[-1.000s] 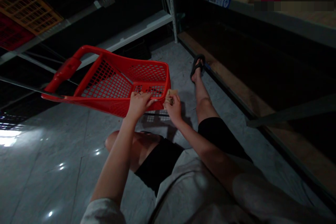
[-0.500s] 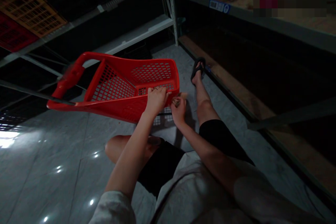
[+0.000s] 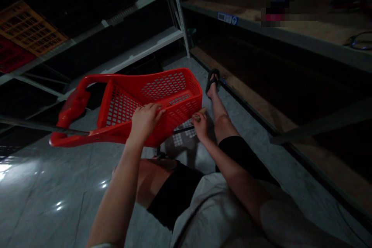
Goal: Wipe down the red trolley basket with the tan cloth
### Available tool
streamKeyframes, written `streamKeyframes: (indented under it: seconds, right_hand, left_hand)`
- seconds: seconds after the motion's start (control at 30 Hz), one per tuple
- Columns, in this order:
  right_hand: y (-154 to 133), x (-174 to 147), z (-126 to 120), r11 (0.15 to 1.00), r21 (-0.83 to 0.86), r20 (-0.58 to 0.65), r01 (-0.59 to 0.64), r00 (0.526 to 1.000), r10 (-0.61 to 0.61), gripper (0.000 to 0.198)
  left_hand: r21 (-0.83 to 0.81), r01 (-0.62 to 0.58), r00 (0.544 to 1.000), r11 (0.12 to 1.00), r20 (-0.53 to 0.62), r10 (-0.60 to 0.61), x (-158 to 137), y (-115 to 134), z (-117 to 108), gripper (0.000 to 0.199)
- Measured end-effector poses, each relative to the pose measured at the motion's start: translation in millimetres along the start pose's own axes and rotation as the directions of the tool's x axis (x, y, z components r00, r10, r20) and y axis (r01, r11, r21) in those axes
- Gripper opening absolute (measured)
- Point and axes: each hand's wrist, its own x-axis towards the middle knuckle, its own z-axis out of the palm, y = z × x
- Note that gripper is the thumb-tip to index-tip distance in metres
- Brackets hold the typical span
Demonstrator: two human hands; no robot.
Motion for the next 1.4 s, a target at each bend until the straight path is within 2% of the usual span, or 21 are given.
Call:
streamKeyframes:
  seconds: [0.13,0.23,0.3,0.4,0.47,0.53,0.63,0.77,0.83,0.9,1.03,1.13,1.23,1.33,1.4]
  right_hand:
    - [-61,21,-1,0.98,0.108,-0.077,0.166,0.984,-0.158,0.019]
    - [-80,24,3,0.954,0.131,-0.074,0.269,0.962,-0.261,0.02]
    - [-66,16,10,0.964,0.126,-0.02,0.235,0.972,-0.234,0.022]
    - [-24,-1,19,0.993,0.1,0.087,0.059,0.994,-0.068,0.021]
    - [-2,-9,22,0.997,0.076,0.138,-0.032,0.99,0.021,0.018]
    - [3,-9,23,0.996,0.067,0.158,-0.053,0.987,0.042,0.016]
    - [-28,3,20,0.994,0.111,0.147,0.019,0.988,-0.036,0.018]
    - [-91,21,19,0.948,0.208,0.098,0.241,0.959,-0.265,0.026]
    - [-100,22,23,0.936,0.21,0.116,0.282,0.943,-0.31,0.028]
    - [-86,15,29,0.962,0.182,0.181,0.204,0.955,-0.236,0.029]
    - [-27,-12,40,0.994,0.101,0.297,-0.051,0.955,0.019,0.02]
    - [-12,-19,42,0.99,0.111,0.312,-0.083,0.949,0.045,0.015]
    - [-42,-5,39,0.986,0.161,0.285,-0.042,0.958,-0.005,0.019]
    - [-90,15,33,0.959,0.252,0.222,0.133,0.956,-0.191,0.029]
    - [-107,20,32,0.933,0.275,0.187,0.232,0.939,-0.288,0.031]
  left_hand:
    - [0.134,0.086,0.995,0.987,0.044,-0.092,-21,-24,3,0.037]
    - [0.196,0.097,0.995,0.976,-0.004,-0.098,-25,-25,14,0.037]
    - [0.211,0.109,0.994,0.971,-0.049,-0.101,-23,-22,20,0.037]
    - [0.191,0.104,0.993,0.976,-0.082,-0.09,-21,-18,24,0.038]
    - [0.172,0.103,0.992,0.98,-0.094,-0.088,-19,-15,25,0.038]
    - [0.159,0.105,0.991,0.982,-0.102,-0.089,-17,-12,25,0.038]
    - [0.159,0.102,0.989,0.982,-0.125,-0.083,-14,-9,28,0.037]
    - [0.16,0.102,0.987,0.982,-0.139,-0.08,-9,-4,30,0.038]
    - [0.142,0.105,0.987,0.984,-0.139,-0.085,-7,-1,30,0.038]
    - [0.125,0.12,0.984,0.985,-0.145,-0.101,-6,1,29,0.036]
    - [0.103,0.137,0.98,0.985,-0.156,-0.12,-6,4,29,0.035]
    - [0.098,0.131,0.981,0.987,-0.156,-0.114,-5,3,30,0.038]
    - [0.096,0.143,0.981,0.985,-0.149,-0.128,-5,4,30,0.04]
    - [0.1,0.148,0.981,0.984,-0.141,-0.133,-5,4,29,0.039]
    - [0.101,0.142,0.982,0.985,-0.139,-0.127,-4,5,30,0.039]
